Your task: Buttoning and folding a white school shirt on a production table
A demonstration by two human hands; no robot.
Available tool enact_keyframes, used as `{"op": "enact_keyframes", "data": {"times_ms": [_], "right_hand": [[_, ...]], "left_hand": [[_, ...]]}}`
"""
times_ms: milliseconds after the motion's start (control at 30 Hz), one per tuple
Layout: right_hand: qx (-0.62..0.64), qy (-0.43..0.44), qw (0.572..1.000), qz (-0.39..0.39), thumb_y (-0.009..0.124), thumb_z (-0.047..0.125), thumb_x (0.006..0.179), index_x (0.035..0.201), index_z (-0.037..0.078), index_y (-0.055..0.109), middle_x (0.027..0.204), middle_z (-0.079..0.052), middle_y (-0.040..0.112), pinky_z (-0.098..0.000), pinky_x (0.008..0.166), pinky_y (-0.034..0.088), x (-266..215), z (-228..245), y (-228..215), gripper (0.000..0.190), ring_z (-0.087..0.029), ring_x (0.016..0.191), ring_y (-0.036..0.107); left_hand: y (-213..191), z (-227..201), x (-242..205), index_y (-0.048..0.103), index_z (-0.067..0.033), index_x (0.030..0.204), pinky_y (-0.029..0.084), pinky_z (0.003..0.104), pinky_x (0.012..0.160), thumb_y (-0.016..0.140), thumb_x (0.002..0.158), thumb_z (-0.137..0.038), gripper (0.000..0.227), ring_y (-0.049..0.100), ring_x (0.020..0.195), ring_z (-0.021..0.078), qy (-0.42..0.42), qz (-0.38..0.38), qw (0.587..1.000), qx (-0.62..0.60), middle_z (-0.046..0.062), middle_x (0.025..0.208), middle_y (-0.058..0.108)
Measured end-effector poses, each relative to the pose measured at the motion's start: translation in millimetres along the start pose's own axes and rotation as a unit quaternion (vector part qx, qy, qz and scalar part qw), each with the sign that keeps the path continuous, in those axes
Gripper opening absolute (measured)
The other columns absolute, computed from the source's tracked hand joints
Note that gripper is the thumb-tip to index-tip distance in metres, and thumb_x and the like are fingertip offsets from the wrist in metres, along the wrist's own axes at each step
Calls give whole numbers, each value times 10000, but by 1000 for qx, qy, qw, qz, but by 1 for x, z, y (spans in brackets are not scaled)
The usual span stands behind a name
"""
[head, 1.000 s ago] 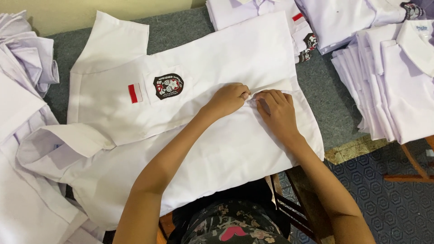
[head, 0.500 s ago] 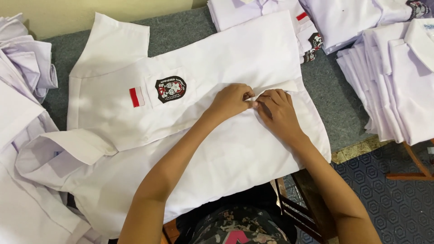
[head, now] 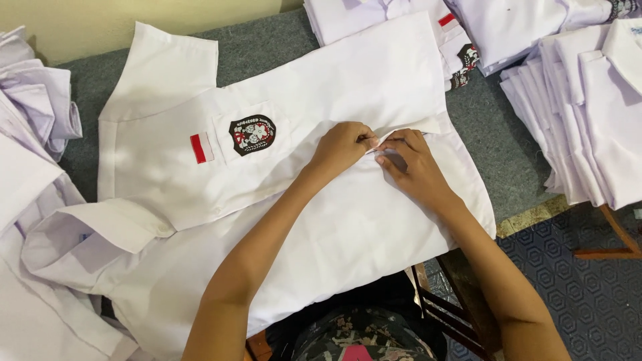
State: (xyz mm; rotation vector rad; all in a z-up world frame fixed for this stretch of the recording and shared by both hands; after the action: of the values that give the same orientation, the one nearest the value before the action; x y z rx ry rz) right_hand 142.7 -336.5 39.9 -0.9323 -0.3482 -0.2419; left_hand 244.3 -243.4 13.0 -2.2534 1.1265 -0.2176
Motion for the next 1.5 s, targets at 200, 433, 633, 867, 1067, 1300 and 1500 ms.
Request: {"op": "enact_keyframes", "data": {"times_ms": [200,433,633,867,1067,1300,1500], "right_hand": [[-30,1,999,15,727,133,961,1063,68,676,1068,-59,597,-427,1011,436,0,-6,4,131,-279,1144,578],[-48,29,998,29,682,225,998,1078,113,641,1008,-9,608,-401,1017,380,-2,-4,5,143,-214,1093,550],[-44,46,998,21,667,267,1005,1063,135,639,981,16,602,-421,1034,340,-6,-13,7,146,-190,1056,522],[-45,42,998,-14,710,277,976,978,132,681,924,25,607,-403,1032,341,-4,-11,1,148,-177,1017,522],[-47,25,998,-42,760,260,953,931,126,726,904,26,662,-380,1001,372,-4,-12,-4,140,-168,970,554],[-55,9,997,-62,794,230,935,911,110,765,878,2,698,-374,955,404,-2,-4,-8,126,-179,913,588],[-71,2,995,-67,805,228,932,912,124,773,863,6,700,-378,937,408,-3,-3,-10,111,-187,897,594]], "left_hand": [[0,-1,1,772,-134,1003,557,506,849,628,934,-241,192,700,964,325,-1,3,1000,4,78,883,732],[-1,-1,1,773,-140,1034,555,479,856,612,947,-260,220,699,955,294,-8,5,1000,3,68,879,733],[-3,-2,1,775,-141,1044,557,486,854,615,948,-278,232,702,960,296,-6,9,1000,10,71,893,740],[-5,-9,0,776,-122,1019,563,496,840,613,949,-241,213,701,937,294,-3,12,1000,11,70,882,732],[-3,-10,1,772,-132,999,565,493,830,613,944,-224,192,701,922,279,-5,11,1000,16,53,876,723],[-7,-15,2,771,-126,983,578,469,790,627,920,-183,167,697,880,250,6,1,999,46,49,852,708],[-7,-22,0,766,-128,1026,594,460,773,648,908,-205,184,698,897,238,42,18,995,91,31,868,704]]}}
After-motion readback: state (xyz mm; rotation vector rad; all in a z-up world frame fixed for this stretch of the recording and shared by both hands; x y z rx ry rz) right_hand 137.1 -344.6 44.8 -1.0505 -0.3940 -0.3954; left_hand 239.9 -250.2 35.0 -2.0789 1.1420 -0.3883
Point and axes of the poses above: each hand's wrist, its own x-axis towards the middle knuckle, its own y-axis out of the palm, z = x × y, the point moved 9 cm from there along x, towards the middle knuckle
